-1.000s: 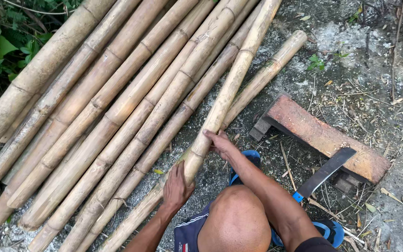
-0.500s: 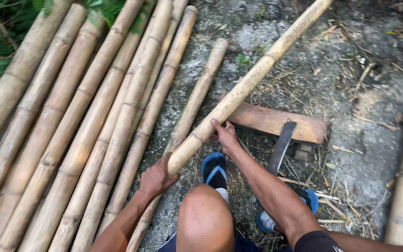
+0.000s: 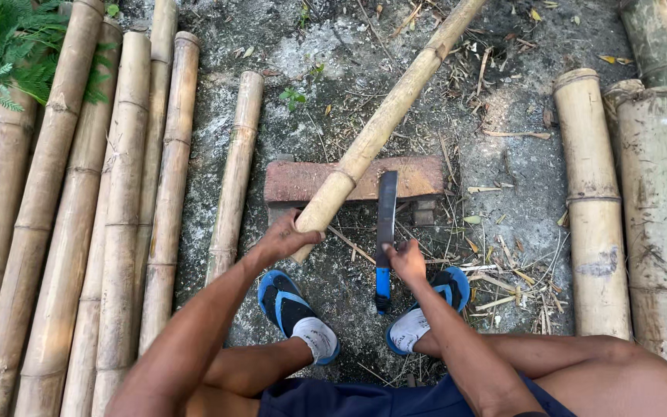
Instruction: The person sits on the ground and uses a machete to shave the outer layer off a bamboo pole resting on a brick. They repeatedly strike and scrape the bamboo to remove the green skin, rotating the pole to work on different sides.
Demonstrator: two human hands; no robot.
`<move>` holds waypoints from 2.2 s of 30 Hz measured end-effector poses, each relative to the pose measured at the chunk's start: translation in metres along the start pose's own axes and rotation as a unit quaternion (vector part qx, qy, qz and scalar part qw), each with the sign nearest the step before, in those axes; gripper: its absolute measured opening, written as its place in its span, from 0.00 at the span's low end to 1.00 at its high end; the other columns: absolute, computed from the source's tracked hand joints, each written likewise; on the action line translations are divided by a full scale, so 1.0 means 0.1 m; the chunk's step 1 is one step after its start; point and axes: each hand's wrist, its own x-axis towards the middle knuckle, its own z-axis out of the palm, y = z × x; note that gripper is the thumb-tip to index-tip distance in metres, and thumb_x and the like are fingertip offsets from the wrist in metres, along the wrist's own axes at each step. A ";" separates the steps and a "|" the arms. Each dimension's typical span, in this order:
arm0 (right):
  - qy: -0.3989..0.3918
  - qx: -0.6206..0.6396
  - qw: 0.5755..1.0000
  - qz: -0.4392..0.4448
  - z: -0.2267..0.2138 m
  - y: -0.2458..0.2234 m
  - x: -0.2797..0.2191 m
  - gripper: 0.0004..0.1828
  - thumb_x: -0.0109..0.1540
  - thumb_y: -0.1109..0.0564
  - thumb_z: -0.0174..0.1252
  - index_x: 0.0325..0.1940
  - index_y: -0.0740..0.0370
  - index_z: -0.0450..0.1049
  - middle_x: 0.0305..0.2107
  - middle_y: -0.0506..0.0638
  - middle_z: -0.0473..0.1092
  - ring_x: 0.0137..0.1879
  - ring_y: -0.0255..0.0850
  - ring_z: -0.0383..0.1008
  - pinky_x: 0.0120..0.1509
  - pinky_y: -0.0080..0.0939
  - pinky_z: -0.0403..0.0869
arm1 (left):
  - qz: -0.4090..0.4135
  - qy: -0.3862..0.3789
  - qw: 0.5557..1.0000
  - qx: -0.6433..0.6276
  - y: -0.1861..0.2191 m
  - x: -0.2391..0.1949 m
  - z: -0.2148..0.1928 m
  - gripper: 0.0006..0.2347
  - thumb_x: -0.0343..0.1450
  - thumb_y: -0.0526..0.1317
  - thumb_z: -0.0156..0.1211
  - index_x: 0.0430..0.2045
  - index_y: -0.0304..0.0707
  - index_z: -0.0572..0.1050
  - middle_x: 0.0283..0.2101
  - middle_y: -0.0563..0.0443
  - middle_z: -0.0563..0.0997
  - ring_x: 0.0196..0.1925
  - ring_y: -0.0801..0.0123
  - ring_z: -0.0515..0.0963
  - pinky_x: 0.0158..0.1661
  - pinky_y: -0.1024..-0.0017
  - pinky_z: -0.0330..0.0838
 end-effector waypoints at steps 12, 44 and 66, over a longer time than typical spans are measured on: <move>0.010 0.095 0.993 0.065 0.33 0.42 -0.49 0.18 0.61 0.49 0.62 0.44 0.66 0.71 0.29 0.60 0.76 0.37 0.55 0.80 0.45 0.55 0.75 | 0.022 0.053 0.998 -0.032 -0.68 -0.33 0.81 0.35 0.63 0.56 0.65 0.60 0.29 0.66 0.51 0.31 0.80 0.49 0.50 0.81 0.44 0.55 0.78; -0.173 -0.342 0.838 -0.389 -1.05 -0.83 -0.58 0.20 0.60 0.47 0.59 0.45 0.62 0.62 0.29 0.62 0.76 0.36 0.61 0.79 0.36 0.61 0.77 | 0.030 0.068 0.996 0.042 -0.39 -0.72 1.29 0.26 0.57 0.50 0.67 0.44 0.27 0.76 0.39 0.30 0.85 0.41 0.48 0.87 0.43 0.60 0.81; -0.145 -0.335 0.888 -0.280 -1.05 -0.72 -0.40 0.20 0.64 0.51 0.54 0.56 0.63 0.64 0.33 0.59 0.76 0.36 0.57 0.81 0.40 0.58 0.79 | -0.056 -0.014 0.983 -0.176 -0.55 -0.70 1.36 0.27 0.58 0.43 0.69 0.50 0.31 0.71 0.33 0.46 0.81 0.29 0.67 0.80 0.27 0.69 0.75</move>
